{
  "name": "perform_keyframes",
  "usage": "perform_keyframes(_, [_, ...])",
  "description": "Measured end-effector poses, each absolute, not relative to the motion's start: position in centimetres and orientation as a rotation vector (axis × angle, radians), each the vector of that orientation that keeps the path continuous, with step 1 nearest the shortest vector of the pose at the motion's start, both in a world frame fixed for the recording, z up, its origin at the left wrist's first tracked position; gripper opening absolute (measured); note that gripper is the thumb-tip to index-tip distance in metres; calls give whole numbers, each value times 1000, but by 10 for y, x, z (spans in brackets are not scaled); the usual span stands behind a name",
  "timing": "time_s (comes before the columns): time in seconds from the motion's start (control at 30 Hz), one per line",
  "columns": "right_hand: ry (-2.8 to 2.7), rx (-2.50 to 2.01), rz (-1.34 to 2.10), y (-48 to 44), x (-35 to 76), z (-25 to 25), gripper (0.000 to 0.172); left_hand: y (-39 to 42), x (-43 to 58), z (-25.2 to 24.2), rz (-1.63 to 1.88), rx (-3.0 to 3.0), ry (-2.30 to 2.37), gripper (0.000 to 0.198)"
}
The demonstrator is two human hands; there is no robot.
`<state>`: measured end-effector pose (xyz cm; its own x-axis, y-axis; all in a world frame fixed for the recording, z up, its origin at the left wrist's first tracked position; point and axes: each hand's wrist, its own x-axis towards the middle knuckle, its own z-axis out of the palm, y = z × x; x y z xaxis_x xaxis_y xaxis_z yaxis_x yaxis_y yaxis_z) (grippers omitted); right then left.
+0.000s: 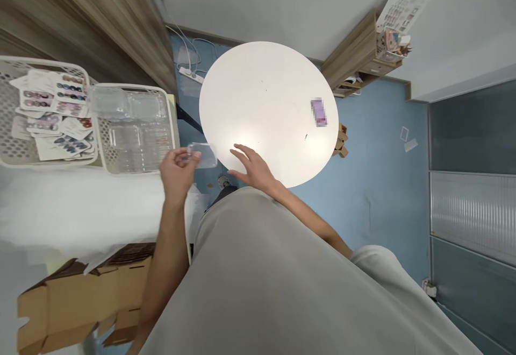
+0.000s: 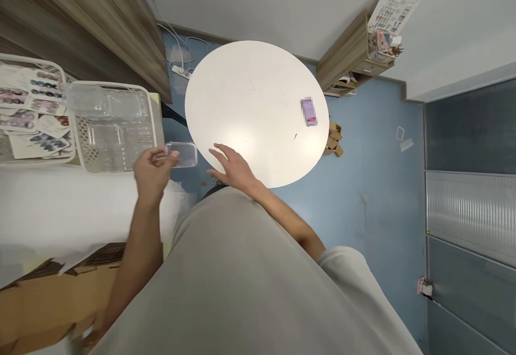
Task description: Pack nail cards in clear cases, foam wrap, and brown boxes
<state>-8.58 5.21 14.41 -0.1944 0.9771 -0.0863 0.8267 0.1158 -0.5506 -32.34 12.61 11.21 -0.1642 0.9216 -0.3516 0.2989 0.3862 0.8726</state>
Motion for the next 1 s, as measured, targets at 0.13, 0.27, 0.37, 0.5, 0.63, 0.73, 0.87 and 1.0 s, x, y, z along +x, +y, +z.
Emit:
perform_keyframes(0.13, [-2138,-1593,933,49,-81,141,68,83,-276,121,764,1001,1509,52])
perform_keyframes(0.27, [-2010,-1536,1096,37,-63,137,61,62,-258,136,711,939,1491,69])
perform_keyframes(0.37, [-1836,-1513,1232,27,-45,136,64,52,-255,149,621,934,1334,85])
perform_keyframes(0.5, [-1539,-1442,1534,19,-21,138,67,42,-247,161,575,900,1223,104])
perform_keyframes(0.63, [-1353,-1373,1733,15,-3,148,65,33,-232,164,566,863,1247,103])
perform_keyframes(0.73, [-1307,-1361,1812,13,9,160,61,27,-222,165,562,851,1243,104])
perform_keyframes(0.87, [-1329,-1354,1834,11,22,174,60,21,-214,171,554,843,1230,106])
perform_keyframes(1.0, [-1345,-1364,1832,8,31,179,64,17,-206,178,570,865,1228,105])
